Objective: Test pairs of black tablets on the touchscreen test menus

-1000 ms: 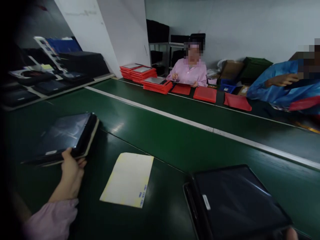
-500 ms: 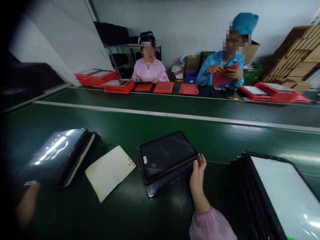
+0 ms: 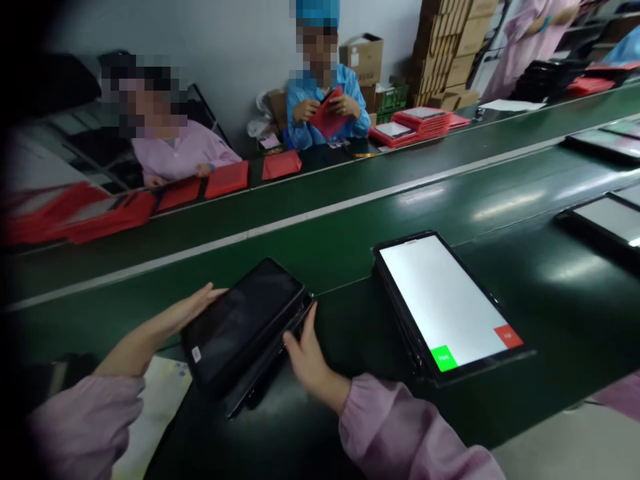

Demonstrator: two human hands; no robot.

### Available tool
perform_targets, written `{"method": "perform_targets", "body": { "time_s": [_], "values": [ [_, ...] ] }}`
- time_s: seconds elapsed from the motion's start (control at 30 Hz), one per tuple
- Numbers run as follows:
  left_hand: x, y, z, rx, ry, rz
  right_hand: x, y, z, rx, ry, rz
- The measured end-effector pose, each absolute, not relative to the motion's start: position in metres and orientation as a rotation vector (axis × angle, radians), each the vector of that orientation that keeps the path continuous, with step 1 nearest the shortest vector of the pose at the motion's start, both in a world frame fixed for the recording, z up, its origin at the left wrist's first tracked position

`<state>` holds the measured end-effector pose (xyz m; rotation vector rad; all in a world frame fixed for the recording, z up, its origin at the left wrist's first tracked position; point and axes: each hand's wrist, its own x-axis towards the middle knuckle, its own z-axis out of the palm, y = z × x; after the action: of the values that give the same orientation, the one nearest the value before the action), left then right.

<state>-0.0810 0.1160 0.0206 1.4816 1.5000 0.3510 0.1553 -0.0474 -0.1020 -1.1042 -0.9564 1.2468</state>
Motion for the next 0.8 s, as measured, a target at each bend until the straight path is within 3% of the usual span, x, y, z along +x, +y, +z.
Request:
{"method": "perform_targets", "body": {
  "time_s": [0.2,0.5,0.63,0.8],
  "values": [
    [-0.073,0.077,0.034,1.263,1.642,0.44,0.119,-0.077,-0.097,-0.951,-1.148,1.372],
    [-0.124,0.012,0.052,1.081,2.108,0.642,0.077,-0.041,-0.08,-0.785,-1.578,1.541],
    [-0.137,-0.001,0.053,1.081,2.154,0.648,0.111,-0.022,-0.081,-0.813,-1.572,1.353],
    [-0.144,0.011,0.049,1.087,2.165,0.557,0.216,0.028,-0.092,-1.101,-1.369,0.951]
  ]
}}
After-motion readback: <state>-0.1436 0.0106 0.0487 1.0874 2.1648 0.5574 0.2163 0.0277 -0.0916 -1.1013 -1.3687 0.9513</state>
